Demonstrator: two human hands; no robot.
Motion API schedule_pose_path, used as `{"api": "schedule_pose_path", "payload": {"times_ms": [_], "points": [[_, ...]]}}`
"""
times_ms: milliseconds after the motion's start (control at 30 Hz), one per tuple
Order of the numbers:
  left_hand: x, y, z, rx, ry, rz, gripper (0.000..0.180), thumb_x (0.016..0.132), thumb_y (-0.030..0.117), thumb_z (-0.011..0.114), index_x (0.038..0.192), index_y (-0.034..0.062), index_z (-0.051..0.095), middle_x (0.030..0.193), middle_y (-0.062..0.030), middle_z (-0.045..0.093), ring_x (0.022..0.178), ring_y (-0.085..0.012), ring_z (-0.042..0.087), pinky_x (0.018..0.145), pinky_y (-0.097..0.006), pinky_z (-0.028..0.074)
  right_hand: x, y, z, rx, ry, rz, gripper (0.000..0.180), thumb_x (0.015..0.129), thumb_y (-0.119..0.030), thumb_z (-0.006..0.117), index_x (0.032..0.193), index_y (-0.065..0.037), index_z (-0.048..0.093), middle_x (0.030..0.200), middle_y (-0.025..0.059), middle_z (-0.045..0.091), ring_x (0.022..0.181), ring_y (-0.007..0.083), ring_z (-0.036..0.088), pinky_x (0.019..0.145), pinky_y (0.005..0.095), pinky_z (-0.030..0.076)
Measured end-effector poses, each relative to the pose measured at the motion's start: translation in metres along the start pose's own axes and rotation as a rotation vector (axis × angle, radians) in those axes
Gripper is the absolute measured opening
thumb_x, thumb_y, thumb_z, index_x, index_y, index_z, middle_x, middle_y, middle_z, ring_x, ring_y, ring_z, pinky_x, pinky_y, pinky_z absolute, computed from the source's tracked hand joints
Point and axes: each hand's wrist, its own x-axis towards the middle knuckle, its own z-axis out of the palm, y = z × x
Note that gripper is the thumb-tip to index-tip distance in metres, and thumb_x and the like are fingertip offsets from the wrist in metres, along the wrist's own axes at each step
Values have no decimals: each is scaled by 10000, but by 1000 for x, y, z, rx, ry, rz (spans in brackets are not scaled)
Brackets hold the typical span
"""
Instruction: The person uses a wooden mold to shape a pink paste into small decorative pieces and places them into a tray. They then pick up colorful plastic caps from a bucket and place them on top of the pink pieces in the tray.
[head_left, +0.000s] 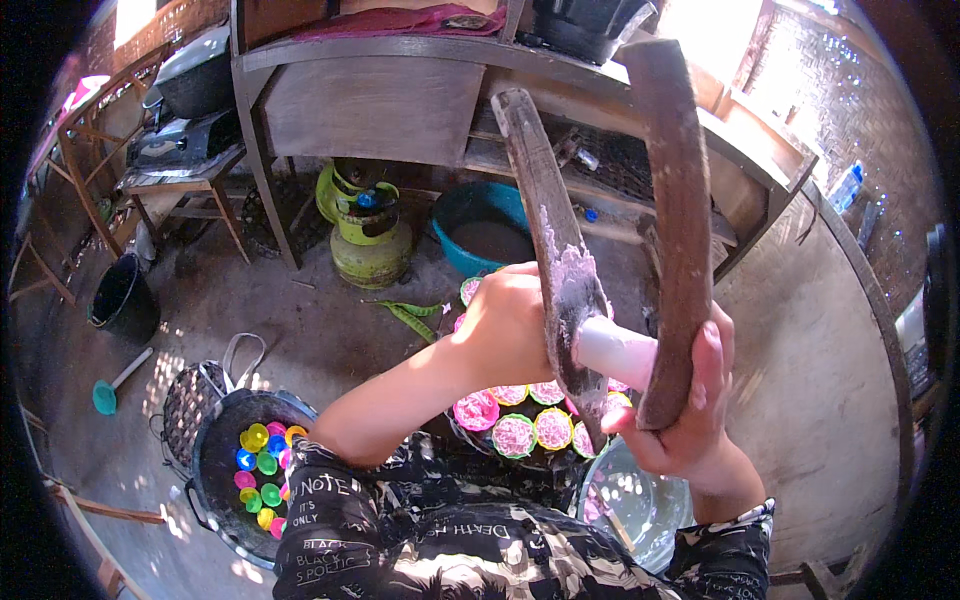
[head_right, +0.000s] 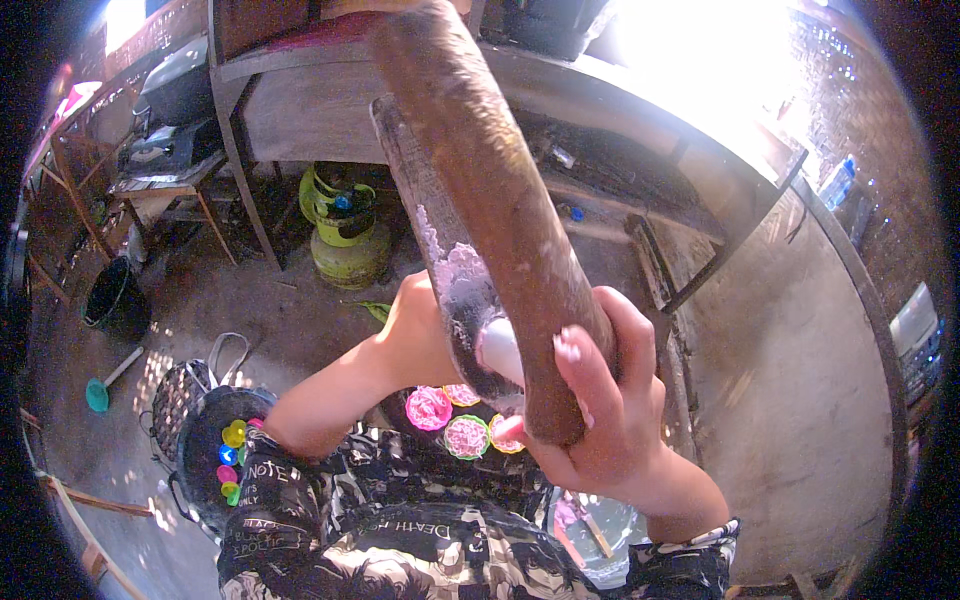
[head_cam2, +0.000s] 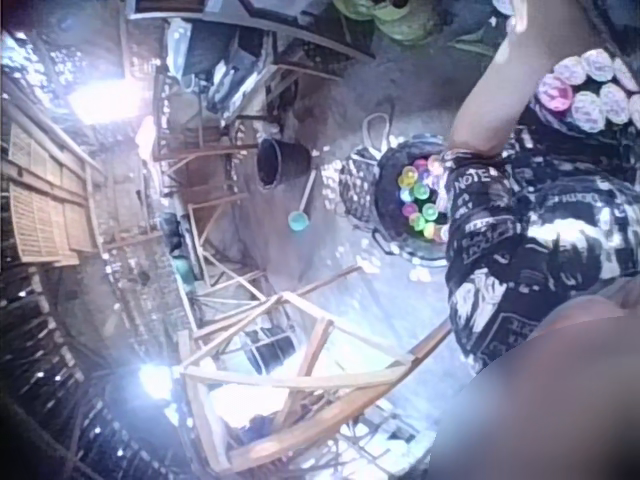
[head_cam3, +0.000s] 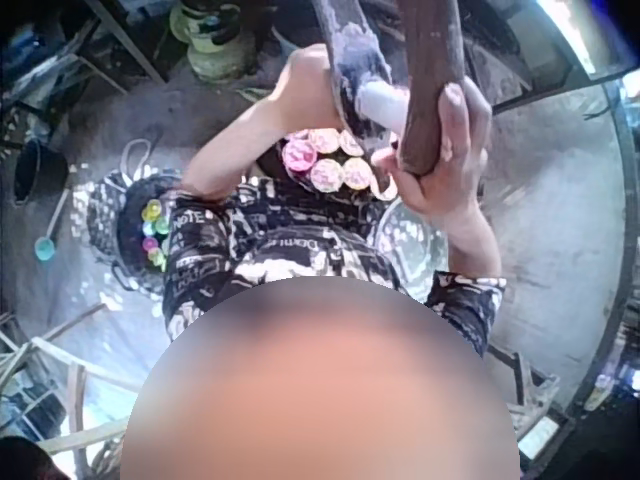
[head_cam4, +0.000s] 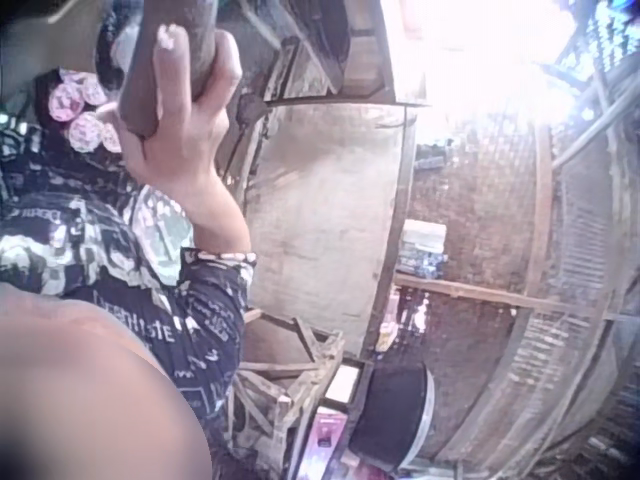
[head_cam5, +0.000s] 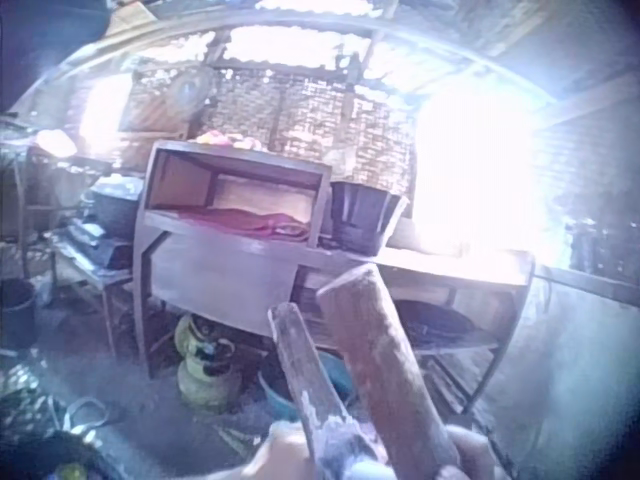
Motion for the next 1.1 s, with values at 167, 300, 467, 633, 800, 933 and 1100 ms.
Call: {"api": "schedule_pose_path", "payload": {"times_ms": [167,300,467,633,800,933,1100], "points": [[-17,-18,11,-58,-63,-308,335,624,246,736,930,131,663,847,-91,659,817,-267,642,719,-355,515,-15,21,3,931,-246,601,1144,653,-424,780,1437,-62,29,1413,225,206,1275,315,290,1029,409,235],[-26,-33,-4,-314,-257,-414,703,637,277,760,1266,135,480,1139,-120,579,1042,-270,575,861,-376,474,-58,45,25,1531,-561,1021,1050,632,-474,772,1385,-6,210,1380,167,317,1251,284,346,1004,445,308],[-4,-40,-40,-1882,-150,-404,1168,530,24,752,1458,163,57,1488,-142,164,1315,-336,300,1042,-470,312,-141,20,46,1779,-878,1046,1141,504,-714,678,1324,7,347,1211,181,476,1028,267,527,862,378,411],[5,-28,-37,-1987,-277,-15,1308,489,-37,750,1451,230,-95,1507,-146,73,1351,-314,232,1065,-439,235,-170,25,30,1842,-918,1160,1116,538,-756,591,1347,-31,334,1195,197,480,1020,286,526,859,397,413],[8,-31,-24,-2035,-89,33,1310,497,-33,749,1449,249,-106,1494,-97,138,1343,-267,240,1047,-382,234,-170,42,17,1902,-845,1208,1096,573,-798,505,1370,-68,322,1180,212,483,1012,305,525,856,415,415],[-1,-45,-20,-1832,2,-84,1206,507,11,691,1463,209,-17,1440,-123,275,1319,-306,290,1058,-420,246,-164,50,14,1941,-799,1207,1084,600,-832,436,1389,-98,311,1167,225,486,1005,321,524,854,429,416],[-25,-92,-9,-1651,212,-382,848,739,195,670,1436,124,192,1278,-129,484,1238,-295,423,1016,-417,344,-138,54,20,1898,-887,1193,1073,635,-874,350,1412,-135,298,1151,240,490,997,340,523,851,447,418]]}}
